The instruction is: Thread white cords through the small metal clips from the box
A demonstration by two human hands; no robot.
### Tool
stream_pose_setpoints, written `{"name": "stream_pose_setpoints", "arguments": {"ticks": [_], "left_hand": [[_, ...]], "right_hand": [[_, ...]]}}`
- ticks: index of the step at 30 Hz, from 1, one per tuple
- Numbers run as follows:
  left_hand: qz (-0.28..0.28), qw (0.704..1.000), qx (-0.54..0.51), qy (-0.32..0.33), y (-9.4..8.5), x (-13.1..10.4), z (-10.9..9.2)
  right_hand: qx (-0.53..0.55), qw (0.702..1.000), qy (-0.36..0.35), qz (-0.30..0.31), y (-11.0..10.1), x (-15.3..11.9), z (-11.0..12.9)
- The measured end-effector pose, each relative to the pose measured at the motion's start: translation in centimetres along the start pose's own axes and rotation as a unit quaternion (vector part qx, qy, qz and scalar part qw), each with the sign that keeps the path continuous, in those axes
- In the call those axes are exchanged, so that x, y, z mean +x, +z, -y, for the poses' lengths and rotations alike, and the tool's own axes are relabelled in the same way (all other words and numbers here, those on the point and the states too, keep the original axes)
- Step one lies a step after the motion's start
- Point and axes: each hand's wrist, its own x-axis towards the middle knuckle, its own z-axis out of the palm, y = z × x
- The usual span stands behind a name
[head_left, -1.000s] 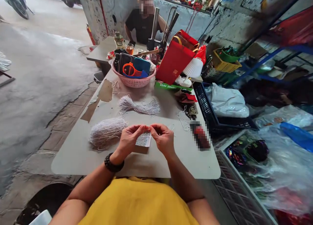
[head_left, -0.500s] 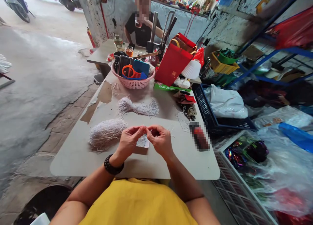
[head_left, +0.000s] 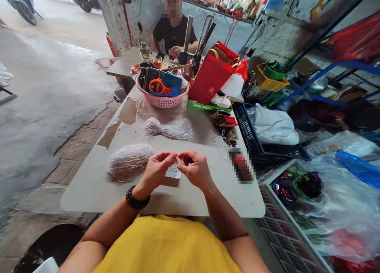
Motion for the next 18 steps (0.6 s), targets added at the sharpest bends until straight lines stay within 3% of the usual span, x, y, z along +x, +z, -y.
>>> {"name": "stream_pose_setpoints", "arguments": {"ticks": [3,7,12,18], "left_hand": [[0.004,1.000,0.011,0.014,-0.1,0.1,0.1],[0.018,0.998,0.042,0.037,-0.3,0.1,0.1],[0.077,0.994,0.069,0.020,-0.3,-0.1,-0.4],[0.140,0.982,0.127,0.001,-0.9,0.0,-1.0]], "right_hand": [[-0.023,0.999,-0.043,0.013,-0.4,0.1,0.1],[-0.063,0.992,-0.104,-0.023,-1.1,0.6,-0.1],[-0.028,0.988,-0.119,0.093,-1.7,1.3,-0.7],[-0.056,0.977,-0.132,0.161,-2.6,1.5,-0.2]]}}
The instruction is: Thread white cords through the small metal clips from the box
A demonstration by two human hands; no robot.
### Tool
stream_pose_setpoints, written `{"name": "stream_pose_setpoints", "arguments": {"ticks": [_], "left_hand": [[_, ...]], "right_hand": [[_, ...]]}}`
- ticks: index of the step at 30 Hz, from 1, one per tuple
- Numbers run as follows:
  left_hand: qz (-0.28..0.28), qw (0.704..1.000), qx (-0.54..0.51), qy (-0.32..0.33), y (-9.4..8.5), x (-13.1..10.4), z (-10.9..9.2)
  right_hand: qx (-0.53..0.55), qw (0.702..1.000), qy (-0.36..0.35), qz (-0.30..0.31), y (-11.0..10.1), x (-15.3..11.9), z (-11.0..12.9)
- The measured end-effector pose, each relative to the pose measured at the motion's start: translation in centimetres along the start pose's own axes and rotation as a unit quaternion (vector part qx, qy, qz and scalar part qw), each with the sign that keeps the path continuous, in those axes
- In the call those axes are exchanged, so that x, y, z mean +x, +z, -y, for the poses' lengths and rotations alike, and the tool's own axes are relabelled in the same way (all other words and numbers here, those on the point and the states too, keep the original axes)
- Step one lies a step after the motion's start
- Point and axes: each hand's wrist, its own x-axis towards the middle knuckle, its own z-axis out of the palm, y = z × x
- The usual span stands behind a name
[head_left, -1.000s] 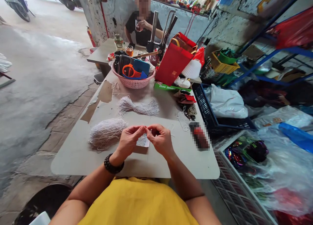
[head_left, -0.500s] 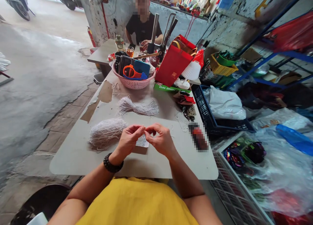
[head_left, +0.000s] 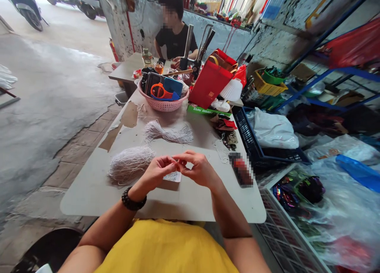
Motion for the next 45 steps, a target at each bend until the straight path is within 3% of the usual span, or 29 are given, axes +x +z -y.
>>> {"name": "stream_pose_setpoints", "arguments": {"ticks": [4,7,14,19,25,31,39,45], "left_hand": [[0.056,0.997,0.006,-0.049,-0.5,0.1,-0.1],[0.079,0.994,0.001,-0.070,-0.6,0.0,-0.2],[0.106,0.988,-0.052,-0.104,-0.6,-0.2,-0.3],[0.087,0.986,-0.069,-0.124,-0.4,-0.2,-0.2],[0.016,0.997,0.058,-0.038,0.0,0.0,-0.3],[-0.028,0.974,0.220,0.052,0.1,-0.2,0.0],[-0.001,0.939,0.343,0.014,-0.1,-0.6,-0.3],[0.019,0.935,0.354,0.002,-0.7,-0.8,-0.5]], "right_hand": [[-0.037,0.998,-0.012,0.056,-0.7,-0.2,0.6],[-0.072,0.995,-0.023,0.059,-0.8,-0.4,0.8],[-0.087,0.994,-0.051,0.033,-0.5,-0.7,0.5],[-0.132,0.987,-0.071,-0.050,0.6,-0.8,-0.2],[-0.130,0.985,-0.063,-0.099,1.3,-1.3,-1.1],[-0.145,0.989,-0.034,-0.016,0.6,-2.1,-0.8],[-0.260,0.965,-0.037,0.017,0.8,-2.5,-0.6],[-0.243,0.969,-0.022,0.034,0.9,-2.6,-0.8]]}}
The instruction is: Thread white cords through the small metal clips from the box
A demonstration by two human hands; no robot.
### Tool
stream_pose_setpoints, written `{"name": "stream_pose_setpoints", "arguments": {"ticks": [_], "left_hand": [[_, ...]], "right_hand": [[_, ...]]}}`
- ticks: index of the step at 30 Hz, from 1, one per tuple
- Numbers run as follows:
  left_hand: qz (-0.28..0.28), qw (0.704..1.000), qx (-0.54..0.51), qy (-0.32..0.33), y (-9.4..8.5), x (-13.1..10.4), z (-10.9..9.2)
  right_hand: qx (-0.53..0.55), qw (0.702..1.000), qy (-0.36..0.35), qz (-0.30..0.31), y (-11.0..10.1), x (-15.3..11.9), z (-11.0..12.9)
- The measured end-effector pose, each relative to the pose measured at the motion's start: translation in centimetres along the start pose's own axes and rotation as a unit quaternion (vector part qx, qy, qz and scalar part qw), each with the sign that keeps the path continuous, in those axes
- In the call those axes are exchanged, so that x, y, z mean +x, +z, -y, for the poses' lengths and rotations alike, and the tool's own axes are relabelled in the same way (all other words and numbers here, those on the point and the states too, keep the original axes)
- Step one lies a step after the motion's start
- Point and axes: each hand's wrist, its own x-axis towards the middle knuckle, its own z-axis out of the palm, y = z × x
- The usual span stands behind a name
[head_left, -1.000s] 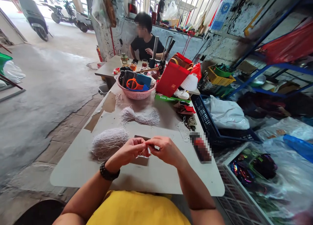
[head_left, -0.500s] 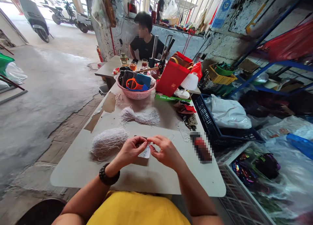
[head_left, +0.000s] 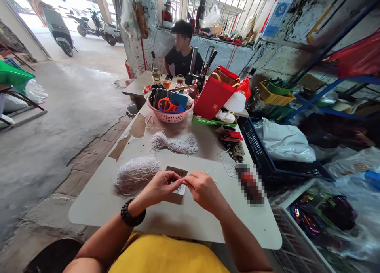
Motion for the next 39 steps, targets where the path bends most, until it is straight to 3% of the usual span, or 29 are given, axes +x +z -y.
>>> {"name": "stream_pose_setpoints", "arguments": {"ticks": [2,4,5,8,9,10,12,15,17,19,22,26,32,35,39], "left_hand": [[-0.001,1.000,-0.006,0.004,-0.2,0.0,0.1],[-0.001,0.999,-0.037,0.014,-0.3,0.0,0.2],[-0.003,0.998,-0.063,0.022,-0.2,0.1,0.2],[-0.006,0.985,-0.168,0.045,0.4,0.3,0.0],[-0.006,0.978,-0.204,0.045,0.8,0.3,-0.1],[-0.007,0.971,-0.234,0.042,1.1,0.4,-0.2],[-0.013,0.961,-0.275,0.029,1.5,0.4,-0.3],[-0.007,0.958,-0.288,0.004,1.4,0.2,-0.1],[0.013,0.958,-0.287,-0.027,1.0,0.2,0.4],[0.033,0.953,-0.292,-0.074,0.8,0.3,1.2],[0.050,0.946,-0.295,-0.121,0.9,0.5,2.3],[0.012,0.956,-0.279,-0.094,1.7,0.7,2.9],[-0.080,0.972,-0.222,-0.013,3.0,1.2,3.0],[-0.112,0.972,-0.205,-0.029,3.3,1.5,3.2],[-0.104,0.950,-0.283,-0.084,3.4,1.7,3.2]], "right_hand": [[0.075,0.997,0.020,-0.011,0.0,0.1,-0.2],[0.214,0.974,0.066,-0.019,0.3,0.3,-0.5],[0.302,0.948,0.097,-0.022,0.6,0.4,-0.6],[0.524,0.831,0.176,-0.060,2.2,0.6,-0.7],[0.558,0.805,0.186,-0.085,2.8,0.5,-0.6],[0.562,0.797,0.187,-0.117,3.4,0.5,-0.5],[0.493,0.833,0.157,-0.194,4.3,0.3,-0.3],[0.263,0.915,0.023,-0.305,4.5,0.0,-0.2],[0.108,0.938,-0.075,-0.319,4.1,-0.1,-0.4],[-0.002,0.951,-0.144,-0.274,3.4,-0.2,-0.7],[-0.108,0.955,-0.207,-0.183,2.6,-0.3,-1.2],[-0.184,0.944,-0.239,-0.131,1.9,-0.2,-1.6],[-0.212,0.941,-0.241,-0.106,1.5,0.2,-1.7],[-0.212,0.937,-0.250,-0.118,1.9,0.1,-1.7],[-0.199,0.943,-0.227,-0.141,2.6,-0.1,-1.8]]}}
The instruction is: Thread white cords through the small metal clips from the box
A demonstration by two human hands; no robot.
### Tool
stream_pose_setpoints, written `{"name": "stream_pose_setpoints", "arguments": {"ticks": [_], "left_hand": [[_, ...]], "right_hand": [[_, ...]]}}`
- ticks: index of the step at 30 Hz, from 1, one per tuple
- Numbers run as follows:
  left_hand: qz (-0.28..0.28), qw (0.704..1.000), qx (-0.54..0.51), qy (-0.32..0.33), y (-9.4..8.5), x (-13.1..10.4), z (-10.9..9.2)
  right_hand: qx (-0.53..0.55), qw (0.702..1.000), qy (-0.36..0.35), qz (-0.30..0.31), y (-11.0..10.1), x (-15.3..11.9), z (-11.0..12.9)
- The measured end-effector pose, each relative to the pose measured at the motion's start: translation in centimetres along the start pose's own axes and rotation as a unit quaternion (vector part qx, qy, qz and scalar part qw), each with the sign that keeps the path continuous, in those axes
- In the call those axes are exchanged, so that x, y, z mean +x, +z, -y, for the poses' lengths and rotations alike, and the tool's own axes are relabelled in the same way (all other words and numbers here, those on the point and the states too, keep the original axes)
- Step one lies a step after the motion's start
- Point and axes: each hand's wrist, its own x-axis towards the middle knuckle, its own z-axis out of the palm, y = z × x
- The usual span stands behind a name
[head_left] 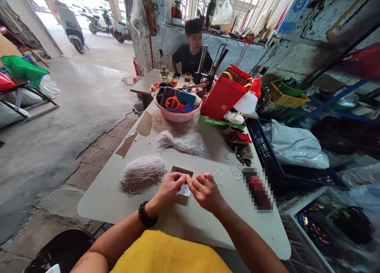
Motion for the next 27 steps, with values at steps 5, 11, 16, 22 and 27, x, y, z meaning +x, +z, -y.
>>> {"name": "stream_pose_setpoints", "arguments": {"ticks": [5,11,16,22,27], "left_hand": [[0.021,0.997,-0.062,-0.040,-0.3,0.0,-0.4],[0.024,0.988,-0.133,-0.069,0.4,0.0,-0.8],[-0.027,0.978,-0.200,-0.053,1.5,-0.2,-1.2],[-0.035,0.989,-0.145,-0.019,1.2,0.0,-0.6],[-0.068,0.995,-0.051,0.060,1.3,-0.2,-0.1]], "right_hand": [[0.053,0.995,0.072,0.033,1.0,-0.8,-0.2],[0.080,0.980,0.183,0.004,2.2,-1.4,0.7],[0.089,0.934,0.327,-0.113,1.9,0.3,2.0],[0.338,0.793,0.500,-0.080,0.5,1.5,1.7],[0.431,0.695,0.572,-0.054,0.1,1.9,1.4]]}}
